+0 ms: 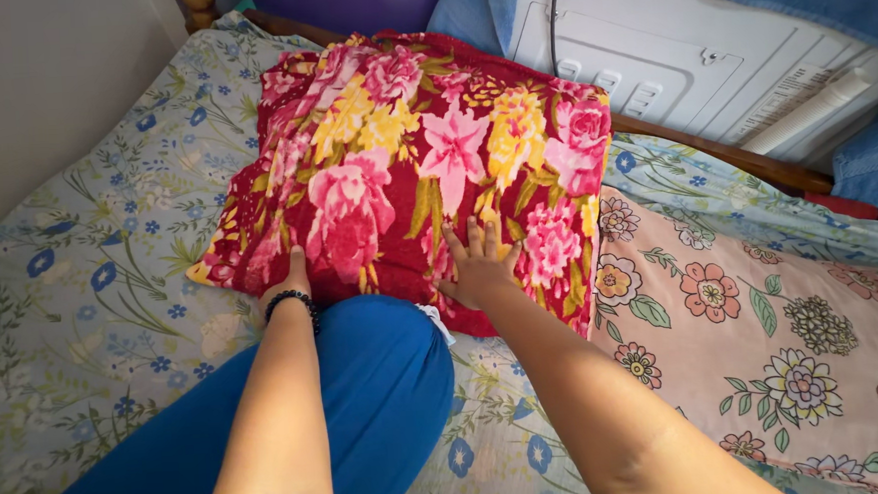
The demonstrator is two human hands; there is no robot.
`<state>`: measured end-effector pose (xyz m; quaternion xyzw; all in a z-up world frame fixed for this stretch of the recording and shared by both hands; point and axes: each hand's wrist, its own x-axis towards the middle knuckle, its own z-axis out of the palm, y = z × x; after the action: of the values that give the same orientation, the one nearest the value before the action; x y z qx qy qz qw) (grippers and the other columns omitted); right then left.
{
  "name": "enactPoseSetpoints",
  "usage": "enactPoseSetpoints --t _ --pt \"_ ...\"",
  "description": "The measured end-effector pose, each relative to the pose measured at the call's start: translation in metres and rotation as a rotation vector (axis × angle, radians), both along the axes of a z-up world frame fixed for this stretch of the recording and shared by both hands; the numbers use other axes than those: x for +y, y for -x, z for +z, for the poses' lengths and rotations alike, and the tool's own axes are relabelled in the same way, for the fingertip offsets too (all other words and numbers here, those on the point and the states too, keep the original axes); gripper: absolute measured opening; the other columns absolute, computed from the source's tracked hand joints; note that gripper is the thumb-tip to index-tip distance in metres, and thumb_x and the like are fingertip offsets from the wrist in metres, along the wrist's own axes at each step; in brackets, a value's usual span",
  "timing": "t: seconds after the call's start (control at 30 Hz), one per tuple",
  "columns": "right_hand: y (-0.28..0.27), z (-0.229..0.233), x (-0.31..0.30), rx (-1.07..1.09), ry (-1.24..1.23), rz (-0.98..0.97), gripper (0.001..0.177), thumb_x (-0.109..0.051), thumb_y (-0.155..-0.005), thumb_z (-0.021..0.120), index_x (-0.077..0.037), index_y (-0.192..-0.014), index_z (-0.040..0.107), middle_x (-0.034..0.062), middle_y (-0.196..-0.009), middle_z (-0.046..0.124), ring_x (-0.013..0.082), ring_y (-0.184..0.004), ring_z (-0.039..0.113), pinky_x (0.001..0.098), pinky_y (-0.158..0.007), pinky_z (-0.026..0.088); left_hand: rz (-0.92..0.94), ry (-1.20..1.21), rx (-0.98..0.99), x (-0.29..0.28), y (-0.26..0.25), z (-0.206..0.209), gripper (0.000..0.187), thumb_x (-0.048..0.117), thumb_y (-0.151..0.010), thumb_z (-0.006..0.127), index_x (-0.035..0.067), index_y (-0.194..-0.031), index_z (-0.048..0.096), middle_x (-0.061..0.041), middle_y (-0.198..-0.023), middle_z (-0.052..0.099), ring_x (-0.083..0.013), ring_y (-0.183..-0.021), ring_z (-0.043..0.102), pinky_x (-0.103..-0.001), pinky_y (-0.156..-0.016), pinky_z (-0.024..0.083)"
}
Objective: The person folds clothes including a blue-and-white plaid item and a pink garment, places them into a storage basket along with other items, and smooths the bedding on the bed.
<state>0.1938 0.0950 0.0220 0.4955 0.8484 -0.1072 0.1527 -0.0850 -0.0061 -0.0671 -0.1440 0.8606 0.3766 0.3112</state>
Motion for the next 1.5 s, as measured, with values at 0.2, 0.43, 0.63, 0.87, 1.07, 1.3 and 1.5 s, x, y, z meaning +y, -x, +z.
enactPoseSetpoints --t 0.2,0.43,0.63,0.87,1.07,1.3,1.5 --pt "0.000 0.002 -0.003 -0.004 -0.016 0.014 0.104 -0.072 -0.089 0.056 -0.035 -0.164 -0.007 0.0106 -0.173 -0.009 0.0404 -0.157 -0.013 0.0796 -0.115 0.005 -0.072 -0.525 0.227 -0.004 0.000 -0.026 0.141 0.049 -0.059 0.095 -0.003 -0.158 0.010 -0.022 -0.159 0.039 -0.0306 -0.143 0.046 -0.042 -0.120 0.036" --pt "-0.013 0.037 -0.023 -0.076 0.089 0.096 0.134 -0.069 -0.071 0.079 -0.030 -0.165 -0.008 0.0168 -0.171 -0.012 0.0415 -0.157 -0.012 0.0760 -0.117 0.006 -0.048 -0.724 0.269 -0.008 -0.010 -0.023 0.136 0.031 -0.062 0.093 0.001 -0.160 0.004 -0.022 -0.156 0.044 -0.0297 -0.140 0.050 -0.038 -0.119 0.038" --pt "-0.019 -0.042 -0.032 -0.095 -0.630 0.259 0.087 -0.026 -0.091 0.066 -0.015 -0.161 0.016 0.0314 -0.160 0.021 0.0521 -0.141 0.036 0.0763 -0.099 0.037 -0.019 -0.689 0.373 -0.011 -0.015 -0.030 0.127 0.026 -0.068 0.090 -0.002 -0.160 0.007 -0.024 -0.156 0.044 -0.0328 -0.141 0.050 -0.038 -0.120 0.037" --pt "0.005 -0.050 -0.003 0.021 -0.304 0.367 0.022 -0.010 -0.099 0.055 -0.007 -0.119 0.064 0.0168 -0.108 0.076 0.0332 -0.099 0.074 0.0454 -0.080 0.060 0.108 -0.721 0.491 -0.010 -0.024 -0.029 0.128 0.021 -0.065 0.092 -0.003 -0.158 0.006 -0.028 -0.154 0.042 -0.0348 -0.140 0.049 -0.038 -0.120 0.038" --pt "0.012 0.020 -0.015 -0.144 -0.030 0.307 0.057 -0.033 -0.083 0.074 -0.009 -0.132 0.058 0.0148 -0.123 0.071 0.0319 -0.116 0.069 0.0475 -0.093 0.058 0.154 -0.491 0.513 -0.026 -0.041 0.009 0.128 0.024 -0.063 0.092 0.004 -0.161 0.012 -0.028 -0.157 0.042 -0.0423 -0.141 0.049 -0.044 -0.120 0.041" --pt "-0.024 0.024 -0.048 -0.097 0.068 0.038 0.115 -0.081 -0.071 0.070 -0.030 -0.161 0.019 0.0116 -0.169 0.007 0.0372 -0.156 0.011 0.0820 -0.110 0.019 -0.429 0.145 0.640 -0.016 -0.046 0.013 0.093 0.055 -0.083 0.074 0.037 -0.160 0.025 -0.014 -0.173 0.009 -0.0467 -0.156 0.006 -0.079 -0.114 0.016" --pt "-0.012 0.021 -0.041 -0.176 0.222 -0.044 0.107 -0.068 -0.077 0.073 -0.032 -0.163 0.020 0.0085 -0.173 0.006 0.0446 -0.155 0.015 0.0741 -0.116 0.024 -0.445 0.059 0.606 -0.019 -0.045 -0.009 0.089 0.058 -0.083 0.068 0.044 -0.161 0.028 -0.009 -0.173 0.009 -0.0473 -0.155 0.009 -0.075 -0.116 0.015"
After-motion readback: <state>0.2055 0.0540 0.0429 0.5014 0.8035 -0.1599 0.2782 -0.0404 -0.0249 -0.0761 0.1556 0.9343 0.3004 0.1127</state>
